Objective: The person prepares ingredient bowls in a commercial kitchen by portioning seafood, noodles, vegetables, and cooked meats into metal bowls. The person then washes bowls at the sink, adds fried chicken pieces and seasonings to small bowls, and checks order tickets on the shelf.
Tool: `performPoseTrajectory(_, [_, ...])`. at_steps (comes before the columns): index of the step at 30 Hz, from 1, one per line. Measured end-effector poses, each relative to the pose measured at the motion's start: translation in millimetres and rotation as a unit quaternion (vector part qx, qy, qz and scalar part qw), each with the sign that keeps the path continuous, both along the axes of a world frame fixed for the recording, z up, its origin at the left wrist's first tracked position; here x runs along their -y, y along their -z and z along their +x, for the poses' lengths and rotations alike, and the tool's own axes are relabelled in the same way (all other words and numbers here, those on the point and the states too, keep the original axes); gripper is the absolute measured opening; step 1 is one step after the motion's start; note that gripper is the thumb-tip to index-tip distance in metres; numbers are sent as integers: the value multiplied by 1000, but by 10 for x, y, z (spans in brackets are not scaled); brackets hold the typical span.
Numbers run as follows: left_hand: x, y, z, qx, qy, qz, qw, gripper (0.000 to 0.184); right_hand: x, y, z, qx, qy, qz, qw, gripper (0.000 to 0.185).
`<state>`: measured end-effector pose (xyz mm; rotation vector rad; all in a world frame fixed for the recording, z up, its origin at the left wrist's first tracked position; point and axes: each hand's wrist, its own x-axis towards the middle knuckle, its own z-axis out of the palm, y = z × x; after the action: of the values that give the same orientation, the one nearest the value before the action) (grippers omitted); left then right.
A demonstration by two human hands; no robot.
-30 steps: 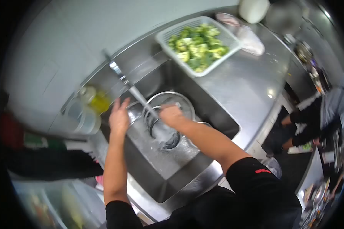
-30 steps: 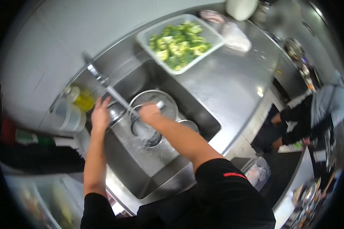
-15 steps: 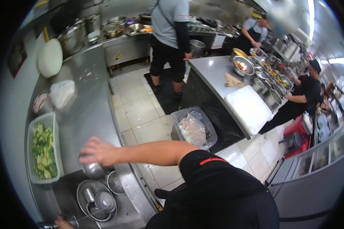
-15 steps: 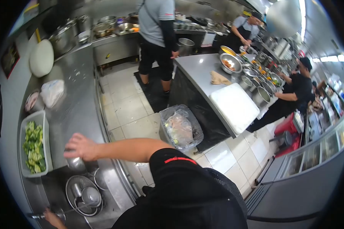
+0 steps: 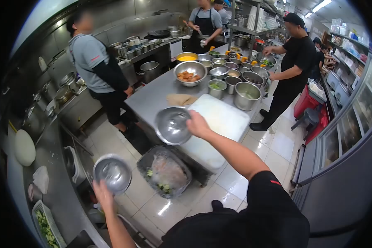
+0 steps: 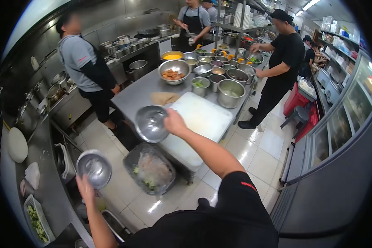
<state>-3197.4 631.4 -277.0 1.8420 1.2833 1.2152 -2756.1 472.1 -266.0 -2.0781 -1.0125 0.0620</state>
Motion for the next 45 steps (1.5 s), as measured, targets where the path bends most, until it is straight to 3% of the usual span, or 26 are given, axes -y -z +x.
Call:
performPoseTrajectory(1, [122,-144,513,71,83,-228,967,56,348,65,339,-50,36,-14,998,44])
performPoseTrajectory(3, [33,95,1515,84,144,-260,951,40,936,290,942,-183,100,-13,978,43])
performPoseTrajectory(6, [78,60,2837,18,225,-335,915,34,1595,333,1477,-322,111,-6,940,51])
performPoseTrajectory(8, [77,184,3398,-34,257,-397,880,36,1908,310,1602,-293,30,6,955,60])
performPoseTrajectory(10, [-31,346,3710,-68,260,-444,855,42,2092,362,1703,-166,-124,28,978,72])
performPoseTrajectory(11, [-297,595,3721,-160,232,-260,923,42,2138,323,1734,-80,-149,-72,983,69])
performPoseTrajectory(12, [-691,916,3720,-243,199,-63,947,42,2165,302,1785,8,-164,-173,971,66])
performPoseTrajectory(13, [-875,1115,3860,-313,160,136,926,42,2146,379,1871,11,-170,-155,973,60])
performPoseTrajectory(15, [-506,98,4235,-272,165,-3,948,43,2027,572,2065,14,-186,-124,975,49])
performPoseTrajectory(16, [-654,3,4459,-261,180,1,948,45,1973,507,2145,-3,-179,-137,974,48])
performPoseTrajectory(20, [-1083,-145,5436,-127,235,-84,960,46,1880,-18,2291,-29,-188,-150,970,50])
performPoseTrajectory(23, [-1473,202,6247,-84,161,-63,981,47,1812,-407,2559,-15,-207,-132,969,50])
performPoseTrajectory(26, [-1481,59,6740,-117,115,-184,969,48,1796,-594,2885,9,-211,-105,972,50])
performPoseTrajectory(28, [-1724,243,6945,-133,144,-203,959,48,1826,-660,3053,-10,-191,-111,975,49])
performPoseTrajectory(32, [-1647,188,6995,-205,111,-155,960,42,1780,-747,3449,-23,-200,-88,976,46])
performPoseTrajectory(35, [-1645,179,7047,-239,150,-200,938,36,1660,-684,3721,-9,-226,-77,971,44])
performPoseTrajectory(39, [-1677,320,7164,-138,126,-297,936,32,1487,-666,3955,-47,-252,-86,963,43])
performPoseTrajectory(42, [-1433,136,7139,-26,114,-256,960,31,1415,-692,4142,-14,-271,-86,959,47])
performPoseTrajectory(45, [-1317,-232,7002,-33,114,-172,978,29,1301,-634,4268,12,-271,-53,961,50])
